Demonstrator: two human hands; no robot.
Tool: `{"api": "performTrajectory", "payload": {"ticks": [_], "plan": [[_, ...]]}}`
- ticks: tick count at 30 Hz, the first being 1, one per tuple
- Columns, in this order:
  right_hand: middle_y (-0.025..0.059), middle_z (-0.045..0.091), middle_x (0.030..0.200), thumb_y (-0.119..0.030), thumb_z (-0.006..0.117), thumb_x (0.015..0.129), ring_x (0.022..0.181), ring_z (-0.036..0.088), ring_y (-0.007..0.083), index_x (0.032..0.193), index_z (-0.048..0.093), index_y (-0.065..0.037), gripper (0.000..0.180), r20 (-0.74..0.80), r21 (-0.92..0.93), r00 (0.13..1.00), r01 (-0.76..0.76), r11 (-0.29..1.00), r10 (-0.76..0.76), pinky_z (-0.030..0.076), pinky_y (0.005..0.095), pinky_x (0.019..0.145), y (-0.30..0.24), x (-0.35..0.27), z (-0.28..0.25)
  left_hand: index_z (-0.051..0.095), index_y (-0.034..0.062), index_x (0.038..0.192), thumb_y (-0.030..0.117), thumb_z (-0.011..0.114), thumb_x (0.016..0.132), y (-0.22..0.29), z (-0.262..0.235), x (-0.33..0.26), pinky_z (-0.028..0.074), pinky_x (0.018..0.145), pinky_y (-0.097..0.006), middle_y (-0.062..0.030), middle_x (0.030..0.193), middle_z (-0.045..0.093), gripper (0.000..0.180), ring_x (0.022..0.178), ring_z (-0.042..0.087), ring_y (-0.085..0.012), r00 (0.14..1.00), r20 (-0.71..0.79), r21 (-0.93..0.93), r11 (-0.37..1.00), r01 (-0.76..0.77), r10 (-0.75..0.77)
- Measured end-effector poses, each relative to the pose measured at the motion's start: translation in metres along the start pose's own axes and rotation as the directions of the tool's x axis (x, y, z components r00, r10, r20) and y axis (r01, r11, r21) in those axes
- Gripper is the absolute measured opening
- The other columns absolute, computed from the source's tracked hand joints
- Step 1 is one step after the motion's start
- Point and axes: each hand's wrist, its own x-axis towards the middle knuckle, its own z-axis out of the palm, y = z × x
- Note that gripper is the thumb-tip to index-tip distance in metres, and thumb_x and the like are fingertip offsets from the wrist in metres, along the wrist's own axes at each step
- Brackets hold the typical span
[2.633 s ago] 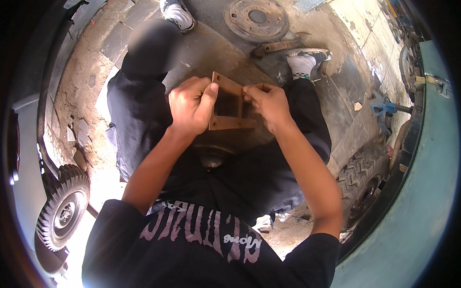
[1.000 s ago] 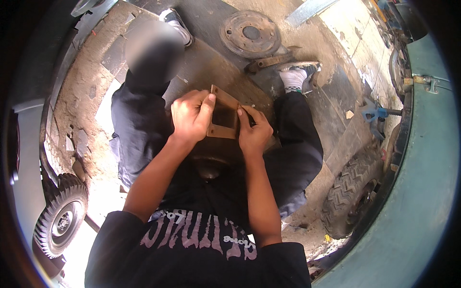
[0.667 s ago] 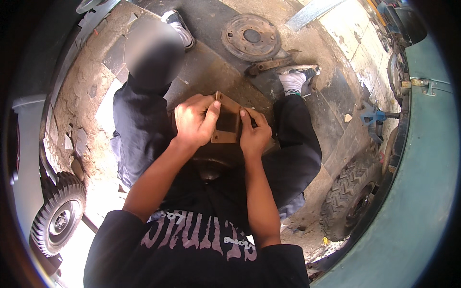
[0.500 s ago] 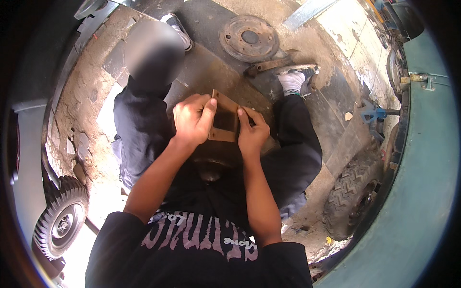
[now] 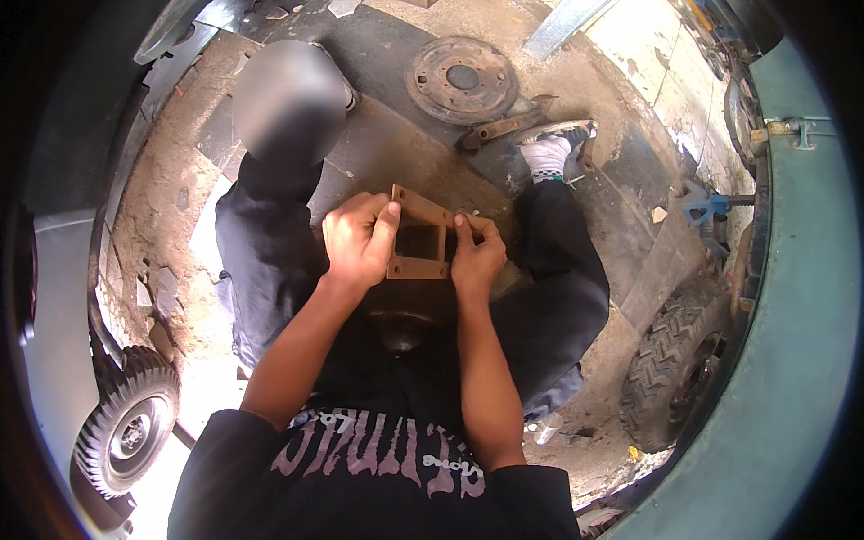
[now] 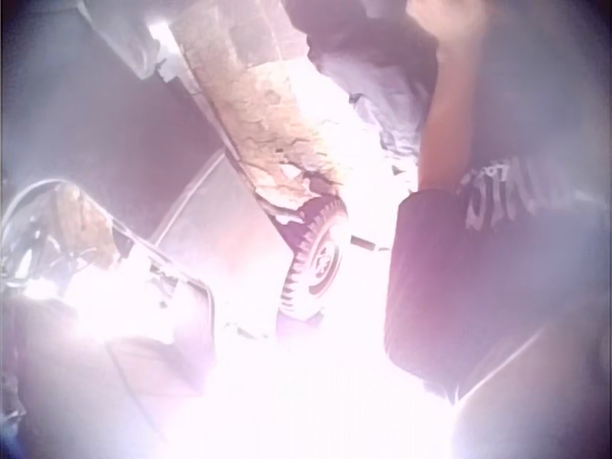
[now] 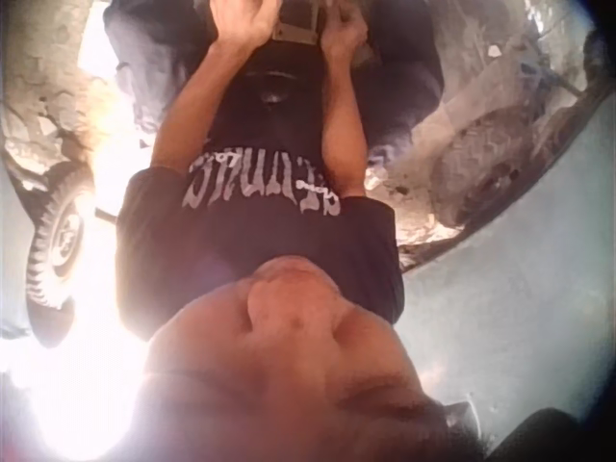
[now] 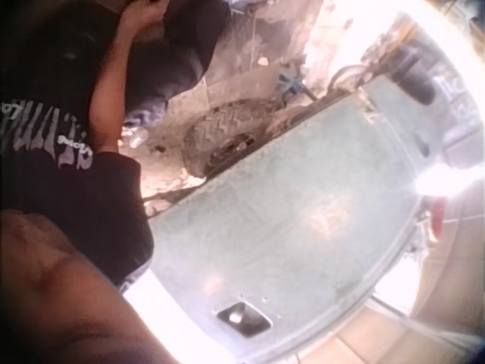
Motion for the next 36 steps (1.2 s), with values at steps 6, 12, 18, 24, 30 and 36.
{"api": "performTrajectory", "payload": {"ticks": [6, 12, 18, 24, 30, 36], "plan": [[0.0123, 0.08, 0.103, -0.019, 0.082, 0.1, 0.095, 0.075, 0.0238, 0.107, 0.083, -0.001, 0.019, 0.013, -0.124, 0.999, 0.032, 0.992, -0.031, 0.055, 0.0354, 0.091, 0.004, 0.004, -0.004, 0.061, 0.0047, 0.072, 0.019, 0.07, 0.094, -0.006, 0.001, -0.003, 0.046, 0.057, -0.049, -0.0144, 0.065, 0.058, 0.028, 0.06, 0.058, -0.0366, 0.999, -0.035, 0.055, 0.998, -0.032, 0.034], [0.0146, 0.08, 0.102, -0.02, 0.082, 0.1, 0.097, 0.076, 0.0249, 0.111, 0.085, -0.003, 0.02, 0.034, 0.038, 0.982, 0.182, 0.983, -0.184, 0.056, 0.0362, 0.092, -0.017, -0.014, 0.003, 0.061, 0.0044, 0.072, 0.022, 0.07, 0.095, -0.006, 0.0, -0.009, 0.047, 0.057, -0.048, -0.0141, 0.066, 0.058, 0.03, 0.061, 0.059, -0.0359, 0.998, -0.067, 0.054, 0.998, -0.016, 0.02], [0.0136, 0.083, 0.101, -0.02, 0.083, 0.099, 0.093, 0.077, 0.0211, 0.11, 0.086, -0.003, 0.021, 0.013, 0.057, 0.987, 0.16, 0.985, -0.161, 0.057, 0.0353, 0.089, -0.019, -0.017, 0.005, 0.061, 0.0038, 0.073, 0.027, 0.067, 0.099, -0.001, 0.0, -0.006, 0.046, 0.058, -0.049, -0.015, 0.066, 0.058, 0.035, 0.062, 0.059, -0.0365, 0.997, -0.068, 0.035, 0.999, -0.037, 0.039], [0.0122, 0.082, 0.099, -0.02, 0.083, 0.099, 0.092, 0.076, 0.0182, 0.11, 0.086, -0.003, 0.021, 0.017, 0.006, 0.996, -0.093, 0.996, 0.093, 0.057, 0.0327, 0.086, -0.011, -0.001, -0.002, 0.06, 0.0051, 0.07, 0.027, 0.069, 0.099, -0.005, 0.005, -0.006, 0.045, 0.056, -0.048, -0.0137, 0.063, 0.057, 0.037, 0.06, 0.058, -0.0352, 0.995, -0.092, 0.022, 0.999, -0.029, 0.031], [0.013, 0.082, 0.1, -0.02, 0.084, 0.098, 0.093, 0.077, 0.0208, 0.11, 0.086, -0.002, 0.022, -0.002, 0.03, 0.995, 0.102, 0.994, -0.102, 0.057, 0.0334, 0.088, -0.001, -0.002, 0.002, 0.06, 0.0052, 0.07, 0.025, 0.069, 0.099, -0.002, 0.002, -0.005, 0.046, 0.056, -0.049, -0.0142, 0.063, 0.057, 0.037, 0.06, 0.058, -0.0359, 0.996, -0.082, 0.044, 0.998, -0.038, 0.042], [0.0142, 0.083, 0.101, -0.022, 0.084, 0.098, 0.094, 0.078, 0.0227, 0.11, 0.086, -0.003, 0.022, 0.002, 0.085, 0.995, 0.1, 0.991, -0.101, 0.057, 0.0348, 0.088, -0.018, -0.024, 0.006, 0.059, 0.004, 0.071, 0.024, 0.067, 0.1, 0.0, -0.004, -0.009, 0.046, 0.059, -0.05, -0.016, 0.065, 0.057, 0.036, 0.062, 0.059, -0.0379, 0.998, -0.056, 0.057, 0.998, -0.014, 0.017]]}}
